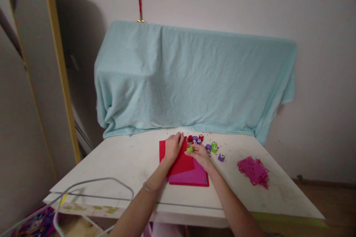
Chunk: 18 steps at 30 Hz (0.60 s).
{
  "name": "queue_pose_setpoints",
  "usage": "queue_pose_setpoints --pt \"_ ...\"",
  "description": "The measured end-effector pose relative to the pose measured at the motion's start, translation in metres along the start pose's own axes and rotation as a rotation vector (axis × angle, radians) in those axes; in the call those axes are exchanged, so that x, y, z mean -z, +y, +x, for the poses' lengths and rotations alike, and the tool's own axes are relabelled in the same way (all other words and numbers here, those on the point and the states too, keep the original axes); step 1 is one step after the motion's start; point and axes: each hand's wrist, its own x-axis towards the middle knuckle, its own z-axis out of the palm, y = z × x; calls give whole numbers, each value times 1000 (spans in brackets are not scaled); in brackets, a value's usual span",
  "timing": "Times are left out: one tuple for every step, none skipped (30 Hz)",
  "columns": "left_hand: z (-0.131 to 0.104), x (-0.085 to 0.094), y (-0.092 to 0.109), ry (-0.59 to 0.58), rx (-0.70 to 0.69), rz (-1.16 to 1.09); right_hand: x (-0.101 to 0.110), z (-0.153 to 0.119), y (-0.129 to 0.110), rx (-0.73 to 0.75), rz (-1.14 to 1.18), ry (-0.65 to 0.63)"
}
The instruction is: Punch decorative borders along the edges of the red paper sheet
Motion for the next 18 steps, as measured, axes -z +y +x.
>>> queue_pose_setpoints --pt "0 0 0 -4 6 -6 0 0 1 -5 12 2" --pt "0 1 1 -4 11 -11 0 0 1 -12 25 9" --pt "0 3 1 3 14 -17 0 1 0 -19 38 19" --pt "1 5 2 17 13 -26 1 1 -1 -26 55 36" --pt "1 8 3 41 11 -40 2 1 -2 -31 74 54" --pt "2 11 4 75 9 -58 4 2 -5 -35 92 77" --pt "3 14 5 116 11 -81 7 3 -7 -44 110 104" --pt "4 18 5 163 20 -108 11 3 -10 -55 127 130" --pt "5 20 5 214 38 -138 16 4 -12 -69 141 164" --pt "5 22 4 268 63 -174 21 5 -15 -81 158 194" --pt "6 23 3 320 91 -216 26 6 -16 -79 183 228" --pt "7 21 1 363 122 -268 31 6 -18 -68 216 267" --pt "8 19 -1 392 154 -330 35 7 -19 -51 256 301" --pt "8 15 -3 402 185 -403 38 7 -20 -27 301 334" --pt "9 10 -4 387 216 -485 41 8 -21 -5 347 354" --pt "10 4 -5 345 245 -573 43 7 -22 13 391 357" --pt "11 -1 -4 287 273 -660 43 7 -23 30 433 347" --pt "12 -6 -2 206 275 -734 43 6 -25 43 469 326"
